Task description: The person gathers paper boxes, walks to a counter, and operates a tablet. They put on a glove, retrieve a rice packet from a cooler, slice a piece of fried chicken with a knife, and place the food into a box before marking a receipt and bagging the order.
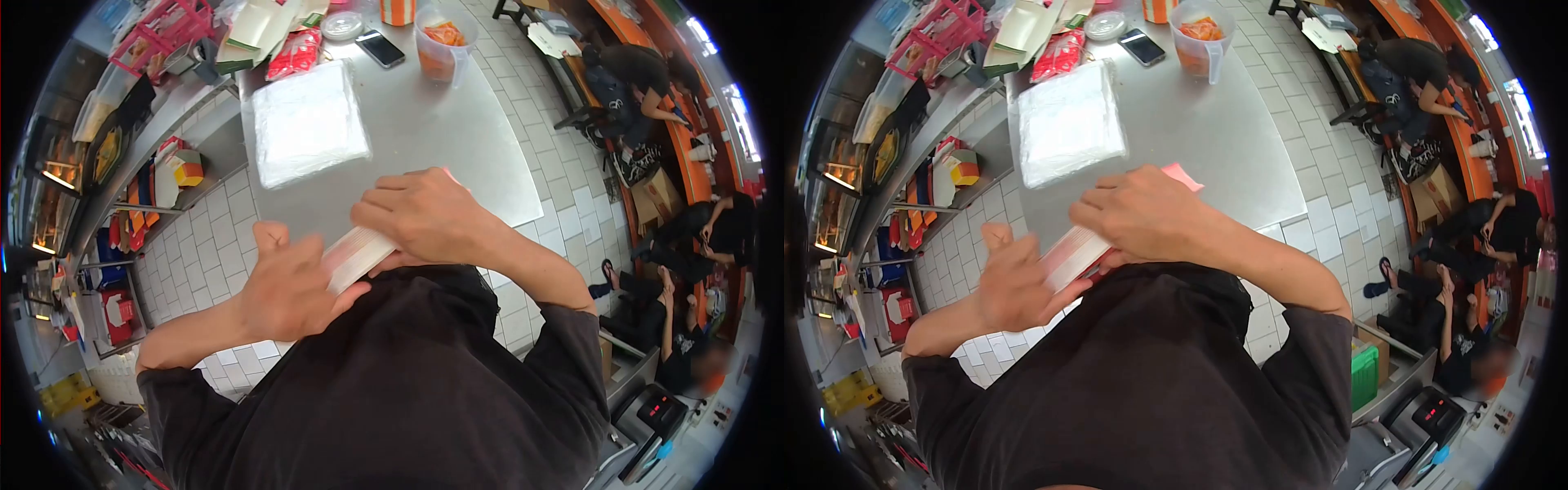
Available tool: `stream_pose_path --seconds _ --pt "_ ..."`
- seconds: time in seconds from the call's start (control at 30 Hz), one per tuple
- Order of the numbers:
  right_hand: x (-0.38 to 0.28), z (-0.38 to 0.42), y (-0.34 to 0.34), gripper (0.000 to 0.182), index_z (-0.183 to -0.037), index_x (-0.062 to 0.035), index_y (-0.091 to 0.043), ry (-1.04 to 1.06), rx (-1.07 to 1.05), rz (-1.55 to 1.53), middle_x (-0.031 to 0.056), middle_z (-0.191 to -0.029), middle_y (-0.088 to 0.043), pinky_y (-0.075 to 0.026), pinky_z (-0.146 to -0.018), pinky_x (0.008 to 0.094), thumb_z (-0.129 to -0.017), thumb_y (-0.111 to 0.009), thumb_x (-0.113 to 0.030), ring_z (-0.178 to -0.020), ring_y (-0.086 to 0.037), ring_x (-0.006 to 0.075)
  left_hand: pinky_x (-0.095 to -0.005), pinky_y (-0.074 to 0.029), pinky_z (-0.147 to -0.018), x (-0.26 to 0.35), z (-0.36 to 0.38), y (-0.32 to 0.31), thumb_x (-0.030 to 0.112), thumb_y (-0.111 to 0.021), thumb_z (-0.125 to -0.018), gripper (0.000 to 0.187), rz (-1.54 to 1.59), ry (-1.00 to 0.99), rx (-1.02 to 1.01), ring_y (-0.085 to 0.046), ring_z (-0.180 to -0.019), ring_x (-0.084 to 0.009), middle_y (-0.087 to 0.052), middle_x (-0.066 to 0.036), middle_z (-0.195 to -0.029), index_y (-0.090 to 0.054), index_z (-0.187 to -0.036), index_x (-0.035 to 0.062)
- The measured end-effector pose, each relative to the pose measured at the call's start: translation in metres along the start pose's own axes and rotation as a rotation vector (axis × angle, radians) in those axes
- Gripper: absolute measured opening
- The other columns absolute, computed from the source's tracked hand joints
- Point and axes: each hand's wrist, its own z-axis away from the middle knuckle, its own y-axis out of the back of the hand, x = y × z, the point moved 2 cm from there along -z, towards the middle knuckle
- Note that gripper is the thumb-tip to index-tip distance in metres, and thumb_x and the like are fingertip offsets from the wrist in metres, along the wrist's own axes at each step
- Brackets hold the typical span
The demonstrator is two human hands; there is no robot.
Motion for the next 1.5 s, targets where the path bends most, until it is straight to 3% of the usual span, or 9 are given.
stream_pose_path --seconds 0.7,0.77,0.87,0.97,1.13,1.2,1.27,1.4,1.5 --pt "0.026 -0.017 0.002 0.059 -0.082 -0.0030 -0.061 -0.446 0.008 0.180 0.0121 -0.073 -0.065 -0.050 -0.062 0.0408 -0.055 -0.088 -0.047 -0.067 -0.065 0.0323 -0.0361 -0.037 -0.059 0.013 0.165 -0.115 0.015 -0.063 -0.068 0.010 -0.099 0.246 0.006 -0.049 -0.068 -0.0205 -0.058 -0.004 -0.076 -0.058 -0.073 0.0075" --pt "0.033 -0.014 0.004 0.059 -0.083 -0.0026 -0.062 -0.477 0.033 0.191 0.0129 -0.072 -0.065 -0.050 -0.061 0.0405 -0.056 -0.088 -0.048 -0.065 -0.065 0.0321 -0.0392 -0.042 -0.066 0.027 0.225 -0.142 0.017 -0.062 -0.084 0.012 -0.089 0.648 -0.294 -0.055 -0.074 -0.0250 -0.062 -0.006 -0.080 -0.062 -0.081 0.0050" --pt "0.031 -0.004 0.005 0.058 -0.083 -0.0029 -0.063 -0.484 0.109 0.194 0.0119 -0.071 -0.064 -0.049 -0.059 0.0398 -0.057 -0.087 -0.049 -0.063 -0.065 0.0308 -0.0421 -0.047 -0.078 0.031 0.259 -0.126 0.019 -0.059 -0.092 0.017 -0.207 0.996 -0.072 -0.061 -0.086 -0.0319 -0.066 -0.011 -0.087 -0.065 -0.089 0.0039" --pt "0.018 0.006 0.009 0.056 -0.082 -0.0041 -0.063 -0.449 0.189 0.212 0.0102 -0.071 -0.064 -0.049 -0.058 0.0390 -0.057 -0.087 -0.048 -0.063 -0.065 0.0296 -0.0472 -0.047 -0.090 0.037 0.419 -0.108 0.025 -0.072 -0.082 0.043 0.184 2.015 -0.500 -0.057 -0.106 -0.0408 -0.063 -0.018 -0.113 -0.062 -0.118 0.0049" --pt "-0.007 0.009 0.024 0.051 -0.084 -0.0042 -0.067 -0.383 0.225 0.221 0.0094 -0.077 -0.069 -0.053 -0.063 0.0340 -0.055 -0.092 -0.039 -0.068 -0.068 0.0267 -0.0525 -0.038 -0.105 0.011 0.299 -0.074 0.032 -0.091 -0.057 0.117 -0.324 1.842 -0.666 -0.026 -0.142 -0.0409 -0.021 -0.021 -0.156 -0.026 -0.150 0.0085" --pt "-0.013 0.013 0.040 0.052 -0.085 -0.0020 -0.067 -0.285 0.441 0.256 0.0079 -0.078 -0.069 -0.053 -0.064 0.0302 -0.056 -0.093 -0.036 -0.069 -0.068 0.0196 -0.0606 -0.027 -0.109 -0.007 0.295 -0.109 0.037 -0.093 -0.053 0.133 0.064 1.719 -0.584 -0.011 -0.148 -0.0355 -0.003 -0.021 -0.160 -0.011 -0.154 0.0099" --pt "-0.020 0.024 0.057 0.052 -0.087 -0.0007 -0.067 -0.436 0.501 0.178 0.0069 -0.079 -0.069 -0.053 -0.066 0.0289 -0.056 -0.094 -0.033 -0.070 -0.067 0.0166 -0.0561 -0.022 -0.112 -0.028 0.257 -0.140 0.044 -0.091 -0.053 0.136 0.691 1.181 -0.127 -0.012 -0.148 -0.0349 -0.010 -0.020 -0.159 -0.008 -0.155 0.0093" --pt "0.003 0.085 0.051 0.049 -0.095 0.0041 -0.067 -0.727 0.837 -0.239 0.0090 -0.083 -0.069 -0.054 -0.069 0.0299 -0.062 -0.092 -0.023 -0.076 -0.067 0.0160 -0.0354 -0.041 -0.103 -0.074 0.164 -0.180 0.029 -0.092 -0.057 0.111 1.498 1.126 0.790 -0.038 -0.137 -0.0241 -0.043 -0.017 -0.144 -0.032 -0.146 0.0010" --pt "0.045 0.145 -0.005 0.046 -0.105 0.0037 -0.063 -0.771 1.085 -0.537 0.0111 -0.096 -0.070 -0.053 -0.076 0.0305 -0.077 -0.084 -0.027 -0.081 -0.066 0.0162 -0.0321 -0.052 -0.085 -0.090 0.105 -0.135 0.023 -0.089 -0.067 0.075 1.277 1.074 0.789 -0.062 -0.110 -0.0192 -0.062 -0.013 -0.123 -0.052 -0.128 -0.0008"
